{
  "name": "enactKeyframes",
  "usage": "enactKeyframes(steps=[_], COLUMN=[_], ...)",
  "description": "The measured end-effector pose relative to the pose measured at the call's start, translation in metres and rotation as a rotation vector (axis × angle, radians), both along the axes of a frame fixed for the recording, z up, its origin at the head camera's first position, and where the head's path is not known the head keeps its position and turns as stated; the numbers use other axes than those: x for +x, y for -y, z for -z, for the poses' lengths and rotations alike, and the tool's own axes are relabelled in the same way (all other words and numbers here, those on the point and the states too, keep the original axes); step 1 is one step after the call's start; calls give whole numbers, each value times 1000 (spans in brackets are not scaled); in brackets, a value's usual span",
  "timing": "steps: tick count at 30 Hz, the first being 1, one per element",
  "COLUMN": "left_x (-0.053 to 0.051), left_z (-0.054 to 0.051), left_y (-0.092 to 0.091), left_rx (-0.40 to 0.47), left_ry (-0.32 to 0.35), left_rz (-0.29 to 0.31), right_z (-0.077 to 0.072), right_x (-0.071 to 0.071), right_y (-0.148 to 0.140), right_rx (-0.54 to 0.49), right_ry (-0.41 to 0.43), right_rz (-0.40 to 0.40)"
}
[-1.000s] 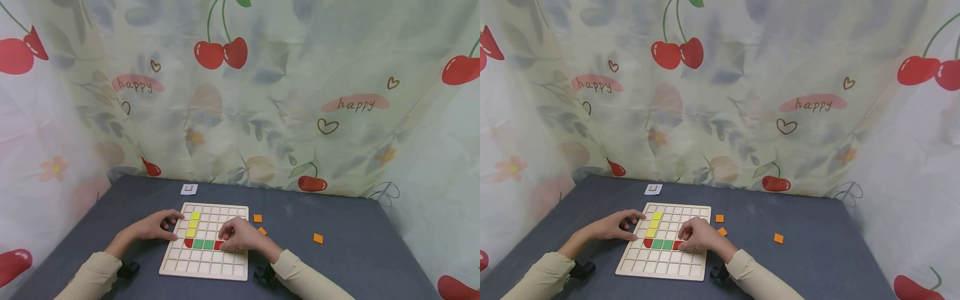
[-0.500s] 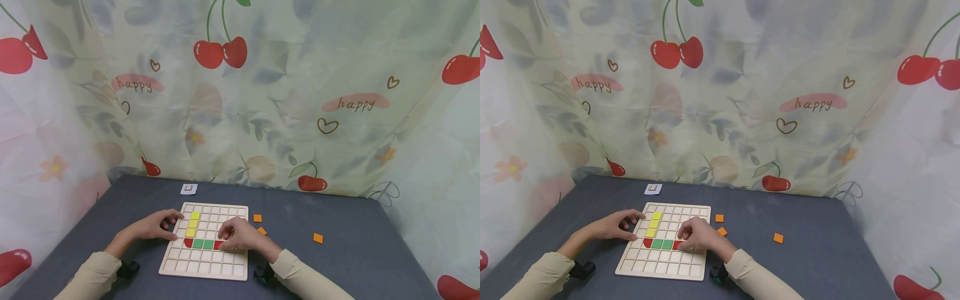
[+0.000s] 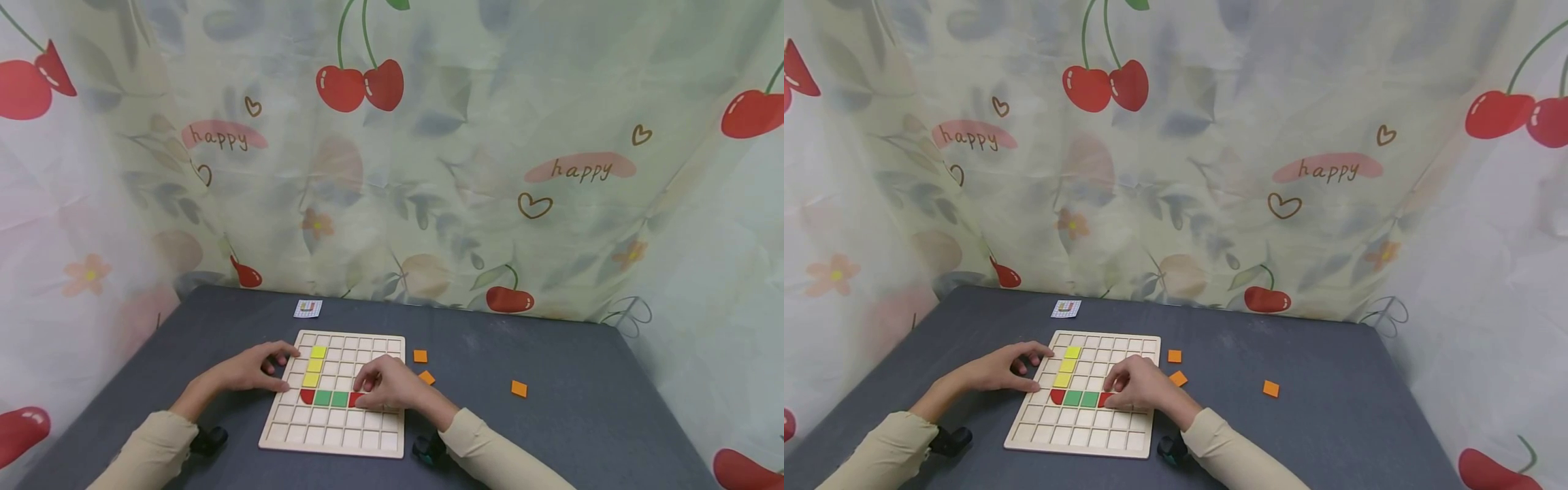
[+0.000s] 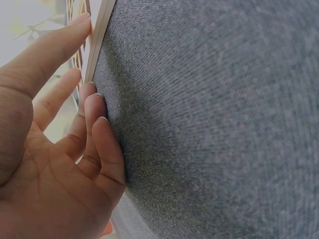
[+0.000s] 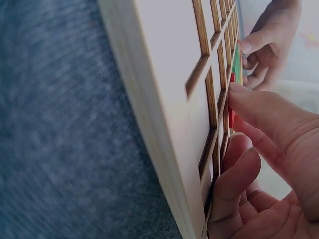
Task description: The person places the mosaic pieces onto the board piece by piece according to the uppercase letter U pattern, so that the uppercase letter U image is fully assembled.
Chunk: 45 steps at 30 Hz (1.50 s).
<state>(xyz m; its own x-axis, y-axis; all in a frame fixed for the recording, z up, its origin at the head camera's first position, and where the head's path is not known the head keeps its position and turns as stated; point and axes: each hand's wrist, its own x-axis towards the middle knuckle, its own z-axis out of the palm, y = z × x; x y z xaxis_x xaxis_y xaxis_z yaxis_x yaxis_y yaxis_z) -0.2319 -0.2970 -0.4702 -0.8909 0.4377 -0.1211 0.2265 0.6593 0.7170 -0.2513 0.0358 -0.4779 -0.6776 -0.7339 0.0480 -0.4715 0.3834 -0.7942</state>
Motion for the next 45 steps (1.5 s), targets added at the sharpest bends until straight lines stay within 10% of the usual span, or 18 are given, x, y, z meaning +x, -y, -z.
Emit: enactKeyframes(steps=[25, 45], left_x=[0, 0], left_z=[0, -2], left_y=[0, -1], left_rx=[2, -15], left_ry=[-7, 4], left_rz=[5, 3], right_z=[-16, -11], right_x=[-13, -34], right_y=[-36, -110], right_rx=[-127, -66], right_ry=[54, 44], right_rz=[-88, 45])
